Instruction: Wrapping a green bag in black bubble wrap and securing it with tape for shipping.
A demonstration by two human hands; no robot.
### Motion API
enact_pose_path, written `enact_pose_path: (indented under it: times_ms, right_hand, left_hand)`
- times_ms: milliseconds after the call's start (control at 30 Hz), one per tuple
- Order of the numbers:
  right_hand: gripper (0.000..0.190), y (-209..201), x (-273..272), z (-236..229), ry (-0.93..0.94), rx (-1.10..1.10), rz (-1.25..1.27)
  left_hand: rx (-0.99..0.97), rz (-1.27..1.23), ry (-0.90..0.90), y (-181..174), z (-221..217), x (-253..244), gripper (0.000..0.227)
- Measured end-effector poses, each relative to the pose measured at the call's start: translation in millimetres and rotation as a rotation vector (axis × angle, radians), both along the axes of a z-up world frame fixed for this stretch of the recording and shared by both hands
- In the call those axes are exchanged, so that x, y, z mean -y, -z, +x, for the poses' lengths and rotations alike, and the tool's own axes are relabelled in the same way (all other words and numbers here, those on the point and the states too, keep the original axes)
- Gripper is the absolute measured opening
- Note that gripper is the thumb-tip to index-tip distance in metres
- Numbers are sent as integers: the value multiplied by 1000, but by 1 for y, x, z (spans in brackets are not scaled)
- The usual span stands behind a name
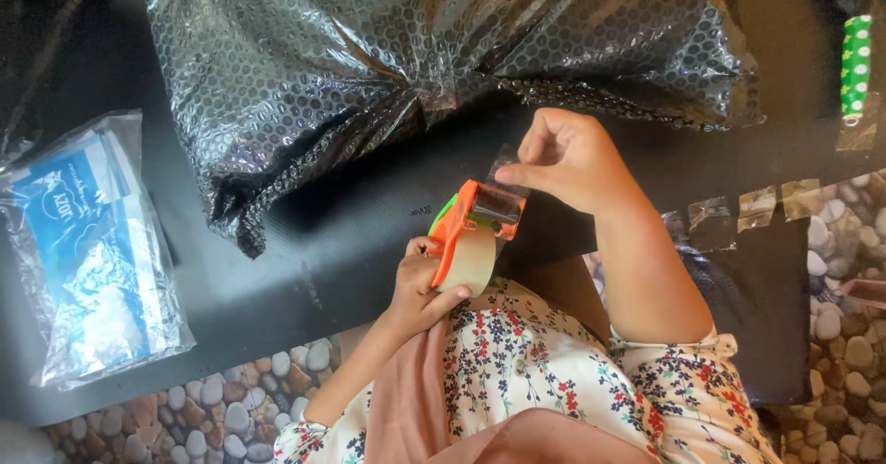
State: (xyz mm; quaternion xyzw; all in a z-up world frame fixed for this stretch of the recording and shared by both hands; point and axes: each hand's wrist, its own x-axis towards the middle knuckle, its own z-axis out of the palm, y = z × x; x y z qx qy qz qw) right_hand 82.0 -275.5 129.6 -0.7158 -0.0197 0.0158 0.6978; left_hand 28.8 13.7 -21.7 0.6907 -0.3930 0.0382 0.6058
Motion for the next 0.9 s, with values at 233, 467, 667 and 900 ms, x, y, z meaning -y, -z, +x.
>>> enact_pose_path:
  times_ms: [233, 467, 667, 900]
  right_hand:
    - [32, -56, -4, -31, 153, 75, -123]
    - [30, -2, 20, 14, 58, 34, -66]
    - [33, 1, 12, 28, 7, -42, -41]
    - [31, 21, 13, 33, 0, -89, -29]
  left_hand:
    - [-70, -41, -90, -10, 1, 6, 33]
    - [-121, -28, -63, -33, 3, 10, 42]
    - [-111, -21, 2, -44, 8, 8, 32]
    - [-107, -50, 14, -15, 7, 4, 33]
